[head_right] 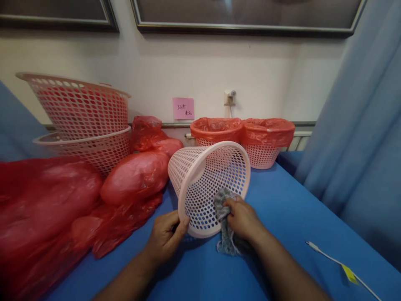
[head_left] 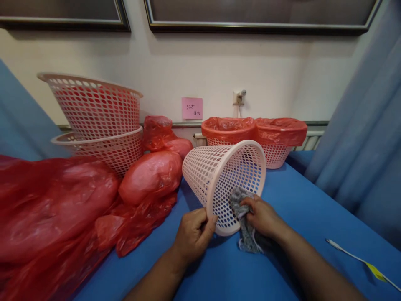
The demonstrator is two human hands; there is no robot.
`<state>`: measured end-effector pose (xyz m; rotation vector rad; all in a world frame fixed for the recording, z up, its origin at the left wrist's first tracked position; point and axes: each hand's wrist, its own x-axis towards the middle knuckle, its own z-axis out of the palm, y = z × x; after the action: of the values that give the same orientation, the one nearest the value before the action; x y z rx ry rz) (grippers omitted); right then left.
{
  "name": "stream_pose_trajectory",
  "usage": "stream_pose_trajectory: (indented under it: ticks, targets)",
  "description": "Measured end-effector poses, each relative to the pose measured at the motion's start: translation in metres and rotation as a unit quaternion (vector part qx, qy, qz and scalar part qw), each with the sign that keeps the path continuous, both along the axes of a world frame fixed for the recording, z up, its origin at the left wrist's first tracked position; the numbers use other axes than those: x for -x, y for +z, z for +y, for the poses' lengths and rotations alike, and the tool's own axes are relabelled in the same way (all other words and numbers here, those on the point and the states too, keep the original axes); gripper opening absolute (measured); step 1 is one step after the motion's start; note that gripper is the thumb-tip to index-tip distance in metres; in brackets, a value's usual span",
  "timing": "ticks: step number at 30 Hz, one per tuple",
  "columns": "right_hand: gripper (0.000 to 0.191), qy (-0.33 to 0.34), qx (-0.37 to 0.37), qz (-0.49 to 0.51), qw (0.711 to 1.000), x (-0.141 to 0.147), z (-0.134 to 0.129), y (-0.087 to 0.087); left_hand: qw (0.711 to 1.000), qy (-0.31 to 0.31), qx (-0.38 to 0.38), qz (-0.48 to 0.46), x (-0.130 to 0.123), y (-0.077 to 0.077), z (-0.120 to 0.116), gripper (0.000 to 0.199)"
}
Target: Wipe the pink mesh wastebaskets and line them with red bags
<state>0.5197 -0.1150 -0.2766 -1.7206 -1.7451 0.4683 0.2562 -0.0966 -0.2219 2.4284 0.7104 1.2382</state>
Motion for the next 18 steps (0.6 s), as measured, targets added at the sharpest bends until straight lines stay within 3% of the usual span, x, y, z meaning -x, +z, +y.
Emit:
stream_pose_trajectory:
  ticks: [3,5,7,9,11,14,18]
  targets:
    - [0.049,0.153,0.000,0.103,0.983,0.016,-0.007,0.004,1.000,-0.001,0.001,0.000,0.001,0.001,-0.001,0.038]
    - [0.048,0.208,-0.036,0.181,0.961,0.027,-0.017,0.009,1.000,-0.004,0.003,0.001,0.001,0.002,-0.001,0.039]
    - [0.049,0.163,-0.145,0.193,0.957,0.037,-0.030,0.016,1.000,-0.006,0.005,0.003,0.002,0.001,0.000,0.039]
    - [0.052,0.115,-0.299,0.129,0.939,0.050,-0.045,0.026,1.000,-0.008,0.006,0.006,0.003,0.000,0.002,0.040]
    - [0.052,0.153,-0.418,0.034,0.895,0.066,-0.056,0.040,1.000,-0.008,0.007,0.011,0.005,-0.003,0.004,0.036]
    - [0.045,0.198,-0.464,-0.097,0.858,0.087,-0.055,0.069,1.000,0.015,0.010,0.017,0.007,-0.006,0.007,0.024]
    - [0.040,0.104,-0.482,-0.147,0.857,0.079,-0.015,0.113,0.998,0.048,0.021,0.024,0.007,-0.007,0.009,0.032]
